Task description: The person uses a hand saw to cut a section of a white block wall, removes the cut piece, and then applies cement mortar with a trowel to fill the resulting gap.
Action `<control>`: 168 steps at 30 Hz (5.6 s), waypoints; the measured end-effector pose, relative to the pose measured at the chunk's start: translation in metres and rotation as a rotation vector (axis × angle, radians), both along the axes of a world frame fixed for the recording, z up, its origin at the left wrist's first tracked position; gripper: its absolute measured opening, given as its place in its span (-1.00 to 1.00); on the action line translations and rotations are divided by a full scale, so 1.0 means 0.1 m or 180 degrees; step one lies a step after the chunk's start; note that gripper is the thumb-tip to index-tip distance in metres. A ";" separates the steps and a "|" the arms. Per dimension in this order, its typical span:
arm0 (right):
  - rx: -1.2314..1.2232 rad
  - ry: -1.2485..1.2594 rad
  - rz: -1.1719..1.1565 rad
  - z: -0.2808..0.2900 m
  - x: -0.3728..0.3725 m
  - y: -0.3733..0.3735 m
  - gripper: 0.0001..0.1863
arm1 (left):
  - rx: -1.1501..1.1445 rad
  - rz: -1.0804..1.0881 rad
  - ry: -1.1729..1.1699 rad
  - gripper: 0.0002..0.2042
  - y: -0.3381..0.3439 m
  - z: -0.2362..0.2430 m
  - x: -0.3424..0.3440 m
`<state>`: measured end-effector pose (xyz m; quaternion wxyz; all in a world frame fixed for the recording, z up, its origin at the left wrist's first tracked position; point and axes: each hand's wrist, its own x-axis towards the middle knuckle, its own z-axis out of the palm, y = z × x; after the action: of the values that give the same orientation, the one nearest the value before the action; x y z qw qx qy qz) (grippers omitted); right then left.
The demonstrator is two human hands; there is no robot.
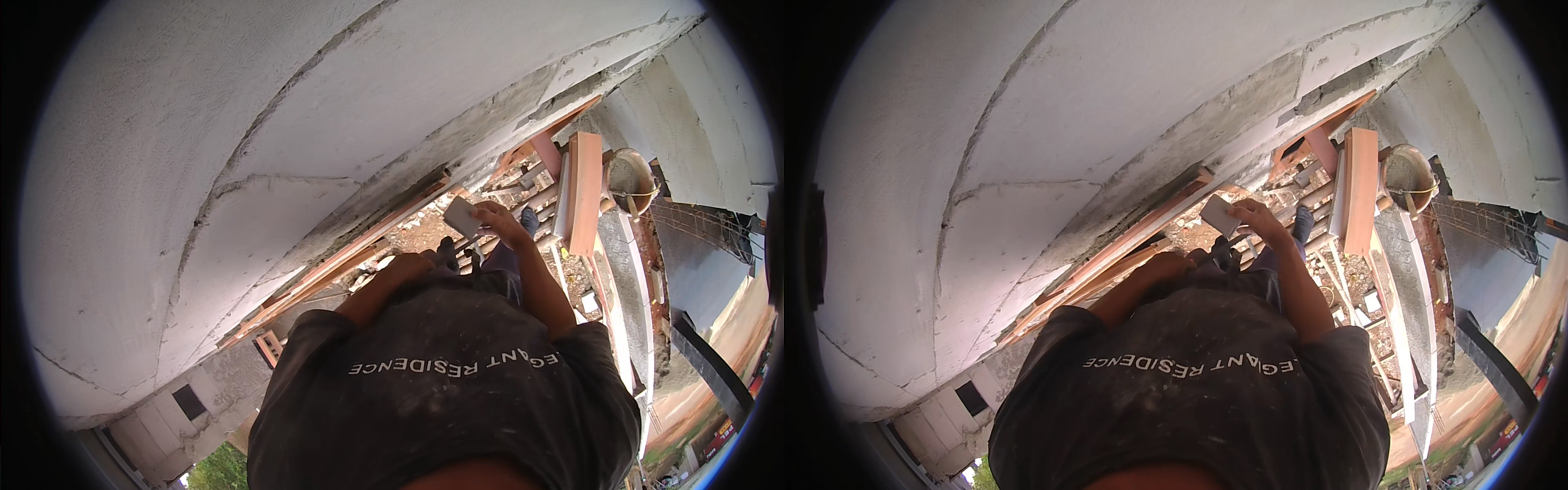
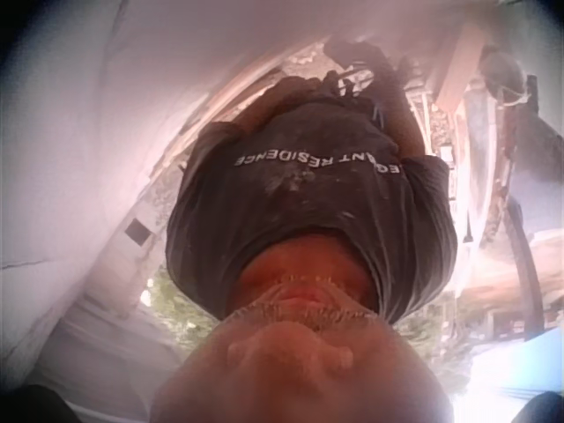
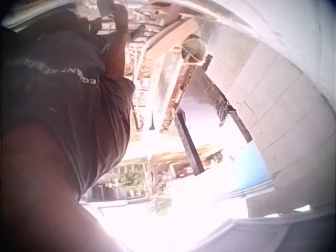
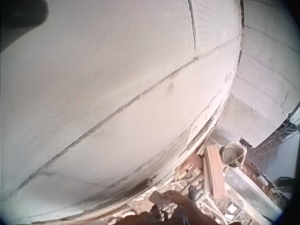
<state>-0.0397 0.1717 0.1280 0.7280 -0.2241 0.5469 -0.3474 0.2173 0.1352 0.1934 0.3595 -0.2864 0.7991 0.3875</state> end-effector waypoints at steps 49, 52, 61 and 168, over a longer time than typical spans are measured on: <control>0.1029 -0.1118 -0.3030 -0.58 1.62 -0.90 -0.32 | 0.0110 -0.0325 0.0015 -0.73 0.12 -0.37 1.24; 0.1090 -0.1009 -0.3017 -0.56 1.59 -0.96 -0.33 | 0.0047 -0.0443 -0.0161 -0.74 0.09 -0.37 1.15; 0.0927 -0.0374 -0.2863 -0.93 1.04 -0.51 -0.13 | 0.0120 -0.0672 -0.0378 -0.69 0.04 -0.62 1.06; -0.0579 0.1053 -0.1091 -0.35 2.15 -0.63 -0.61 | 0.0178 -0.0820 -0.0375 -0.69 0.28 -0.76 0.77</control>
<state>0.1758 0.1088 0.0932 0.5360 -0.2464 0.6551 -0.4720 0.2945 0.1630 0.1174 0.4604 -0.1936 0.7956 0.3427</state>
